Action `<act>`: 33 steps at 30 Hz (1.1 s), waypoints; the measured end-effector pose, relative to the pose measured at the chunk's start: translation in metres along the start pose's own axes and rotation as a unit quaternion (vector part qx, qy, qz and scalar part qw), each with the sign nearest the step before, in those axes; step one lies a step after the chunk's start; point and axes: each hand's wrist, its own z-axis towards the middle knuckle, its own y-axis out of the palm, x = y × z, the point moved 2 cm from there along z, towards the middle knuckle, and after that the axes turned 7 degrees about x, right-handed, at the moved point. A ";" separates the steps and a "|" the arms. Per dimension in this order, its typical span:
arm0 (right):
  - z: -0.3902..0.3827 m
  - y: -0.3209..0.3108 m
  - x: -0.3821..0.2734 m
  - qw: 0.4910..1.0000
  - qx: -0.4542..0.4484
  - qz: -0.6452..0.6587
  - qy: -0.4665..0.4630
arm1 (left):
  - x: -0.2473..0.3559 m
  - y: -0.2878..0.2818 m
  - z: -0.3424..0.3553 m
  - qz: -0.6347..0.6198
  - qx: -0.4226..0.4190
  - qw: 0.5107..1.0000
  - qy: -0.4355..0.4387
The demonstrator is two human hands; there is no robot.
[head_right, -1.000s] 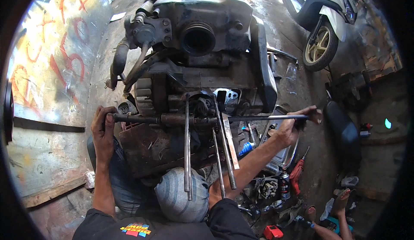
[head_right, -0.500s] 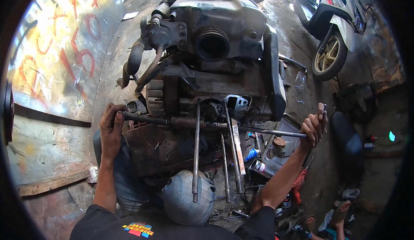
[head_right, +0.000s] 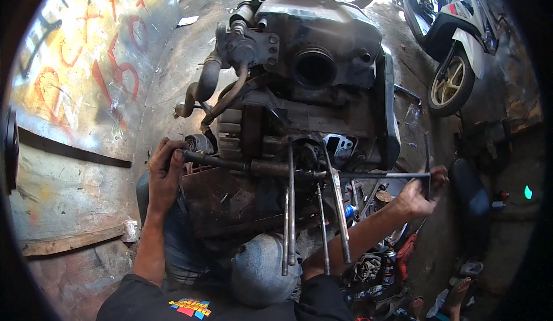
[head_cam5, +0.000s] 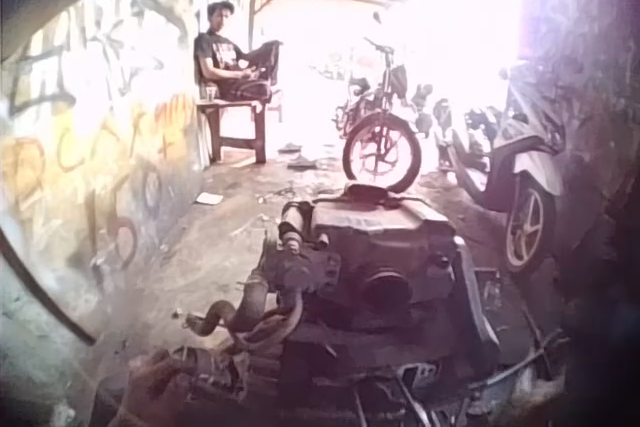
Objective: The recorder is disassembling components of a motorcycle engine, cleaning the cylinder, and inspecting parts.
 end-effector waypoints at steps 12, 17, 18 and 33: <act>-0.095 0.054 0.058 0.792 -0.204 0.359 0.449 | -0.012 -0.001 0.001 -0.034 -0.033 0.999 -0.026; -0.099 0.066 0.026 0.877 -0.046 0.188 0.439 | -0.013 -0.002 0.002 -0.057 -0.016 0.998 -0.017; -0.102 0.065 0.025 0.892 -0.017 0.159 0.422 | -0.016 -0.002 0.000 -0.051 -0.008 0.998 -0.020; -0.088 0.030 0.005 0.894 0.089 0.171 0.404 | -0.031 -0.032 -0.006 -0.139 -0.005 0.978 -0.153</act>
